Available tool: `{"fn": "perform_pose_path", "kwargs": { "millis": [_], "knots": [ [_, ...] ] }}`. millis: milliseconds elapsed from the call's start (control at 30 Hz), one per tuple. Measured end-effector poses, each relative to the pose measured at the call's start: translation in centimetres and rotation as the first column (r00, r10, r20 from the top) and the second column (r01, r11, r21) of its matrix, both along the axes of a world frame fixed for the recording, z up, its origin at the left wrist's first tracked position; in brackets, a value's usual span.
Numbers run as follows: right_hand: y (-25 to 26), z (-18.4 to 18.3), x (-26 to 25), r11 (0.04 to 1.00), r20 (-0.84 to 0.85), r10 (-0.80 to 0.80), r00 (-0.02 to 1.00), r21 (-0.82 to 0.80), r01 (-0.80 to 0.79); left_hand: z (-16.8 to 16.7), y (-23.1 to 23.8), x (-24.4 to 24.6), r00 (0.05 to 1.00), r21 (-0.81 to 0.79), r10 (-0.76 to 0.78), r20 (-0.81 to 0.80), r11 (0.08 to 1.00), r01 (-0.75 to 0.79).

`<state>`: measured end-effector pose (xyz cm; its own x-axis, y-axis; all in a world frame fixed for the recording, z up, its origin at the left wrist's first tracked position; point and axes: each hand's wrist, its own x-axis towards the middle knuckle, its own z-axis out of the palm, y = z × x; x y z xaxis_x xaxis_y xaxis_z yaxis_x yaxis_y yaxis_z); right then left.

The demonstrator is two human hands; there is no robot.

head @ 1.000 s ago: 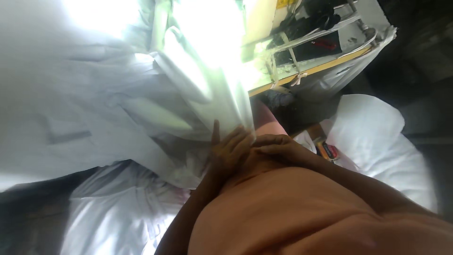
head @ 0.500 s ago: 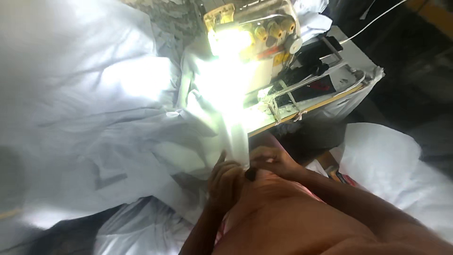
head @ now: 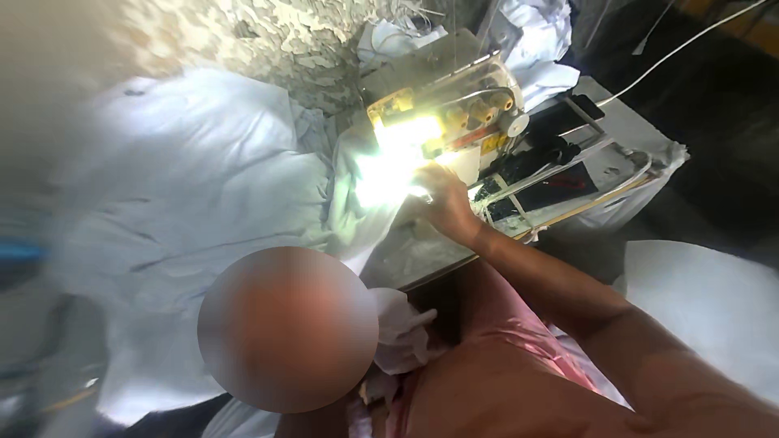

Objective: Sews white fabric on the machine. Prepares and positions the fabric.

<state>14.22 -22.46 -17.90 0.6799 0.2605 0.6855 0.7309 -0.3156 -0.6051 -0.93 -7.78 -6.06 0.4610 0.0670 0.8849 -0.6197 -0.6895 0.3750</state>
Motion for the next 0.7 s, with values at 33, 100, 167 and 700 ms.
{"fn": "perform_pose_path", "kwargs": {
  "millis": [33, 100, 167, 700],
  "knots": [
    [-0.1, 0.1, 0.1, 1.000, 0.000, 0.013, 1.000, 0.016, -0.013, 0.1, 0.0, 0.1, 1.000, -0.007, 0.016, 0.006, 1.000, -0.016],
    [-0.4, 0.2, 0.4, 0.996, -0.020, 0.070, 0.997, 0.056, -0.069, 0.3, 0.0, -0.1, 0.999, -0.014, 0.034, -0.004, 0.999, -0.034],
    [-0.9, 0.8, 1.0, 0.987, -0.111, 0.153, 0.982, 0.069, -0.146, 0.5, -0.2, -0.3, 0.999, 0.001, 0.043, -0.025, 0.999, -0.043],
    [-2.1, 1.6, 3.0, 0.852, -0.388, 0.519, 0.762, 0.306, -0.425, 1.7, -1.2, 0.7, 0.993, 0.009, 0.121, -0.014, 0.993, -0.121]
  ]
}}
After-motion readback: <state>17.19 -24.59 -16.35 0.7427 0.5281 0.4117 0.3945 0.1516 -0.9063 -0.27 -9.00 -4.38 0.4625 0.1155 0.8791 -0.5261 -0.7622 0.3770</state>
